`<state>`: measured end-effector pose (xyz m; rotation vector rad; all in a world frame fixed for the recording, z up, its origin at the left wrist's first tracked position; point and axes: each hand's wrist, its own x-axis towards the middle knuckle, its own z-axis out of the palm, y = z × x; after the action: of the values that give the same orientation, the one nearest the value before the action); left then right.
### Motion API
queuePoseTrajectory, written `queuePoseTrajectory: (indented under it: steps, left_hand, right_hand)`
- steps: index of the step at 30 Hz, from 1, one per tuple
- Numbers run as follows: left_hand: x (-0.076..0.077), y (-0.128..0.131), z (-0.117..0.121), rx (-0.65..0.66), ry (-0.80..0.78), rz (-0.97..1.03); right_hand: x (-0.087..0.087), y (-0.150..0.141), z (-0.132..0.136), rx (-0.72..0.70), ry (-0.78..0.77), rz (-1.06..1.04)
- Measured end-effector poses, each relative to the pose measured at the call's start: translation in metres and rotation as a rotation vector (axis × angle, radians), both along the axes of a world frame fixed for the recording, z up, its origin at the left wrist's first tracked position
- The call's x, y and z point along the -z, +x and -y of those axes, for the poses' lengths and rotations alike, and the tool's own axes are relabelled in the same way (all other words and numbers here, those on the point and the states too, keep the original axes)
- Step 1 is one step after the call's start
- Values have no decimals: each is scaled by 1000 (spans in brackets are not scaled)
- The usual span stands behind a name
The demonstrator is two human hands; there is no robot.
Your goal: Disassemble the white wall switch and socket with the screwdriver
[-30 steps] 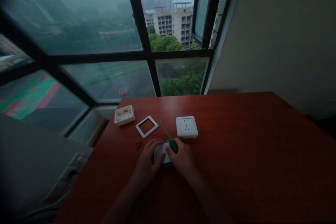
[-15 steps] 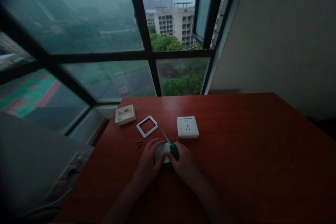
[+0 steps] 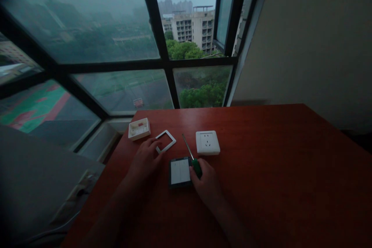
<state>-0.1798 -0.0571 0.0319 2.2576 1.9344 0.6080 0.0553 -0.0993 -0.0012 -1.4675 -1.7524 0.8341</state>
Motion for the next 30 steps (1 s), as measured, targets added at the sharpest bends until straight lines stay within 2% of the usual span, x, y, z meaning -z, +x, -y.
queuePoseTrajectory:
  steps: [4,9,12,16,19,24,30]
  left_hand:
    - [2,-2,-12,25,-67,-128]
    - [5,6,-18,90,-74,-118]
    - [-2,10,-15,106,-56,-105]
    - [-20,22,8,140,-14,-52]
    - [-27,36,38,251,-9,19]
    - [-16,50,73,317,-68,3]
    - [-4,47,79,313,-103,14]
  right_hand:
    - [2,0,-1,3,0,-21]
    - [1,-1,0,19,-9,-44]
    - [0,-1,0,29,-19,-64]
    - [2,1,-1,50,-32,-106]
    - [4,3,-2,79,-47,-137]
    - [4,4,-2,85,-55,-156]
    - [3,1,0,43,2,-110]
